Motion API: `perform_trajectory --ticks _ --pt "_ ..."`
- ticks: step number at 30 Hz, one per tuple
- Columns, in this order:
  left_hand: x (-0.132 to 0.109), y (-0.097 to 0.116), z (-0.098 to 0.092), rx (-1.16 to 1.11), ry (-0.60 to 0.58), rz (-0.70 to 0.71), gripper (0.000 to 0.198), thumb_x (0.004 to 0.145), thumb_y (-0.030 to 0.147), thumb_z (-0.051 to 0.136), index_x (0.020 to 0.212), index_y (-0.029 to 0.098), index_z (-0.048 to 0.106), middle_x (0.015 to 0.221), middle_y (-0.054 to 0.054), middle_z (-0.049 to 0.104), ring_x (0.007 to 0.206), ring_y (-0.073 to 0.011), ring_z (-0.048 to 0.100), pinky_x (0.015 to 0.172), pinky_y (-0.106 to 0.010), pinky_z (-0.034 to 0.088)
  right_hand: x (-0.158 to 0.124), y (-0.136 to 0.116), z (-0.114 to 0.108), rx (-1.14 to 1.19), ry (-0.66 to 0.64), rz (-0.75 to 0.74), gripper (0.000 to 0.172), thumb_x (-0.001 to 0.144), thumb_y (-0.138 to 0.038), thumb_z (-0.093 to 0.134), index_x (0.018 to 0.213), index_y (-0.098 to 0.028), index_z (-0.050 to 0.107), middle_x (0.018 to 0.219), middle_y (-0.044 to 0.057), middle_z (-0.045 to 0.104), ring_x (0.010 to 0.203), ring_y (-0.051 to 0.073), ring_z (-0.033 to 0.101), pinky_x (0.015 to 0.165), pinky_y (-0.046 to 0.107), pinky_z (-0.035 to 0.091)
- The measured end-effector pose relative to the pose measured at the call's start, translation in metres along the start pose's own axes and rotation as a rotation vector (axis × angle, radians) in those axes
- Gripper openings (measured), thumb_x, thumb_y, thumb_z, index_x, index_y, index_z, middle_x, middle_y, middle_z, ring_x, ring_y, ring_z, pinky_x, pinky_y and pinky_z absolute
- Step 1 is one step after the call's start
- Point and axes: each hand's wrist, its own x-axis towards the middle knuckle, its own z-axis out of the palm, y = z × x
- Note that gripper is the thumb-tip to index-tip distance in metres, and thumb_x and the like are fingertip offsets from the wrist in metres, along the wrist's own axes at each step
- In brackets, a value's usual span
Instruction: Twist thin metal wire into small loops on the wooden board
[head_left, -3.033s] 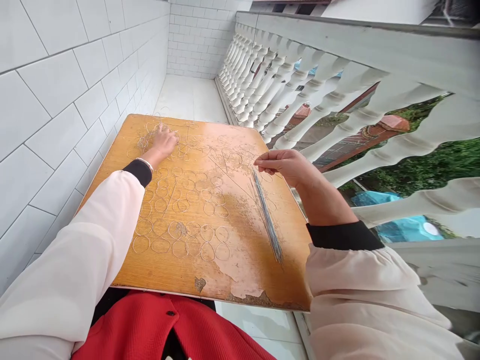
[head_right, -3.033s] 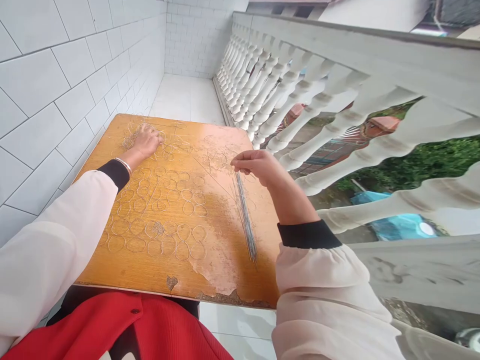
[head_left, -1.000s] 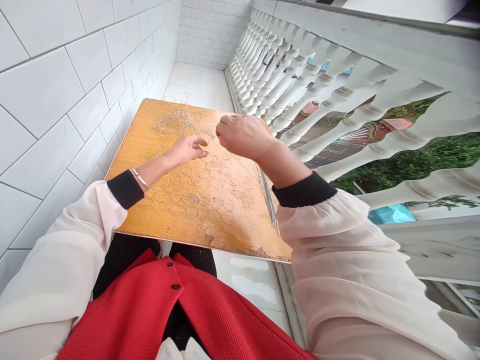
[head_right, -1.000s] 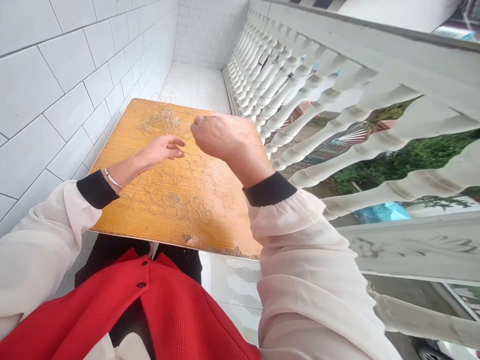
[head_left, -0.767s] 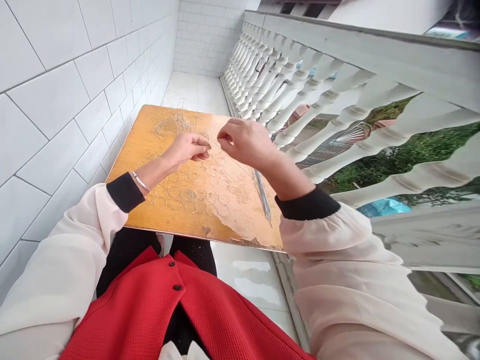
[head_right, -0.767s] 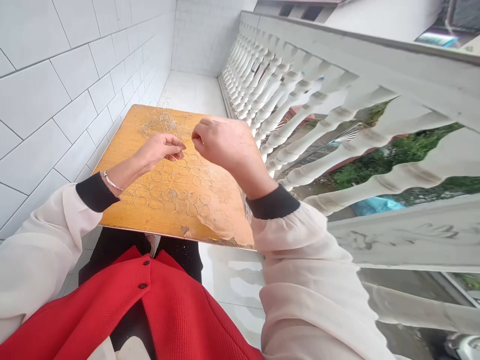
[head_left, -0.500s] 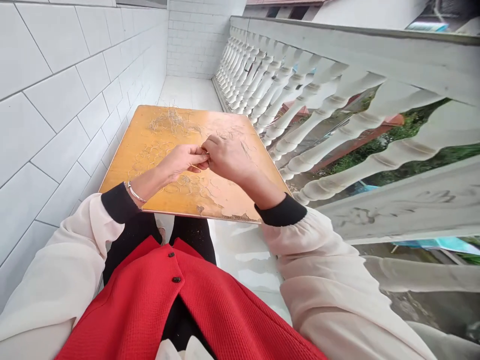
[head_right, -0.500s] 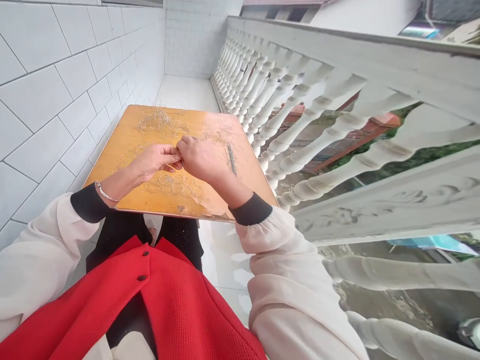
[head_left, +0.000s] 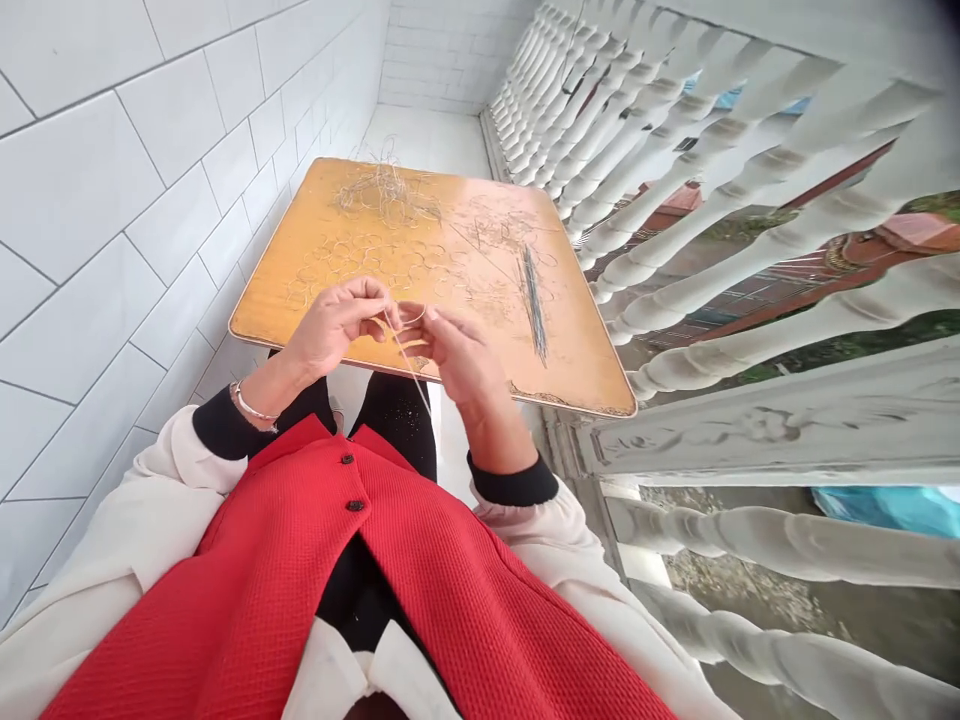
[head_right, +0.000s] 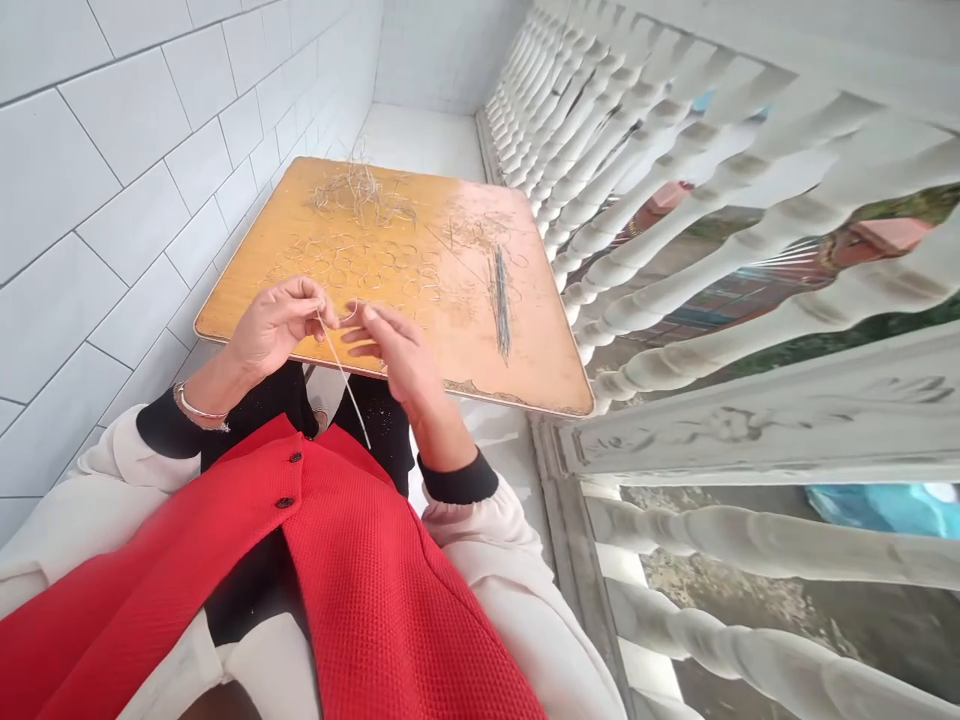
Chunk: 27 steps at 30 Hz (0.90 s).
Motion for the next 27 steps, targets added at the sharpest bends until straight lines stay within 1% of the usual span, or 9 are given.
perform_trajectory --ticks 2,3,8,14,16,19,21,24,27 --pt "-0.012 -0.006 -0.006 0.006 -0.033 0.023 0.013 0.085 0.026 0.057 0.075 0.018 0.057 0.079 -0.002 0.068 0.069 -0.0102 0.062 0.069 -0.027 0.052 -0.01 0.005 0.016 0.132 -0.076 0.042 0.052 0.083 -0.071 0.053 0.098 -0.024 0.071 0.093 0.006 0.073 0.084 0.018 0.069 0.072 0.032 0.055" --pt "-0.017 -0.009 -0.008 0.021 -0.036 0.046 0.013 0.084 0.026 0.058 0.075 0.017 0.058 0.078 -0.002 0.067 0.068 -0.0099 0.061 0.067 -0.026 0.052 -0.015 0.008 0.024 0.183 -0.055 0.028 0.052 0.082 -0.071 0.055 0.096 -0.024 0.072 0.091 0.006 0.073 0.083 0.018 0.069 0.072 0.031 0.055" --pt "-0.026 -0.02 -0.01 0.152 0.074 0.122 0.01 0.08 0.024 0.062 0.075 0.016 0.058 0.071 0.001 0.062 0.067 -0.0091 0.059 0.063 -0.022 0.05 -0.027 0.018 0.047 0.3 0.186 -0.086 0.034 0.085 -0.056 0.063 0.092 -0.025 0.076 0.1 0.004 0.074 0.083 0.016 0.066 0.072 0.03 0.055" --pt "-0.024 -0.037 -0.006 0.343 0.206 0.114 0.009 0.078 0.017 0.06 0.07 0.016 0.056 0.066 0.002 0.057 0.063 -0.008 0.056 0.059 -0.019 0.048 -0.027 0.028 0.049 0.277 0.218 -0.142 0.017 0.078 -0.042 0.075 0.08 -0.025 0.074 0.092 0.003 0.074 0.091 0.019 0.067 0.077 0.032 0.055" --pt "-0.024 -0.038 -0.003 0.308 0.212 0.082 0.008 0.079 0.017 0.059 0.072 0.016 0.055 0.067 0.002 0.059 0.063 -0.0083 0.06 0.06 -0.019 0.05 -0.026 0.028 0.047 0.315 0.218 -0.121 0.02 0.08 -0.044 0.073 0.078 -0.024 0.072 0.084 0.002 0.074 0.084 0.017 0.068 0.078 0.033 0.055" --pt "-0.025 -0.033 -0.002 0.171 0.169 -0.023 0.007 0.081 0.017 0.058 0.076 0.016 0.054 0.072 0.0 0.064 0.064 -0.0096 0.066 0.061 -0.021 0.054 -0.023 0.027 0.039 0.337 0.239 -0.051 0.026 0.079 -0.048 0.071 0.076 -0.023 0.069 0.069 0.0 0.069 0.065 0.014 0.063 0.071 0.03 0.054" --pt "-0.025 -0.027 -0.004 0.105 0.134 -0.091 0.006 0.083 0.015 0.055 0.077 0.015 0.053 0.076 -0.001 0.066 0.059 -0.0088 0.066 0.057 -0.02 0.052 -0.022 0.025 0.028 0.292 0.197 -0.002 0.027 0.077 -0.048 0.072 0.073 -0.021 0.069 0.058 -0.002 0.061 0.055 0.011 0.055 0.061 0.027 0.049" --pt "-0.024 -0.02 -0.015 0.119 0.07 -0.148 0.008 0.083 0.01 0.053 0.076 0.014 0.054 0.075 -0.001 0.066 0.048 -0.0045 0.057 0.05 -0.018 0.045 -0.021 0.022 0.007 0.159 0.047 0.057 0.028 0.077 -0.046 0.07 0.071 -0.019 0.071 0.046 -0.005 0.05 0.046 0.009 0.042 0.052 0.025 0.038" --pt "-0.024 -0.018 -0.027 0.232 -0.077 -0.212 0.011 0.082 0.007 0.055 0.074 0.013 0.057 0.067 0.0 0.065 0.046 -0.0028 0.05 0.049 -0.018 0.04 -0.024 0.02 -0.011 -0.051 -0.128 0.118 0.03 0.076 -0.046 0.07 0.075 -0.017 0.075 0.045 -0.005 0.047 0.046 0.009 0.04 0.05 0.025 0.034"
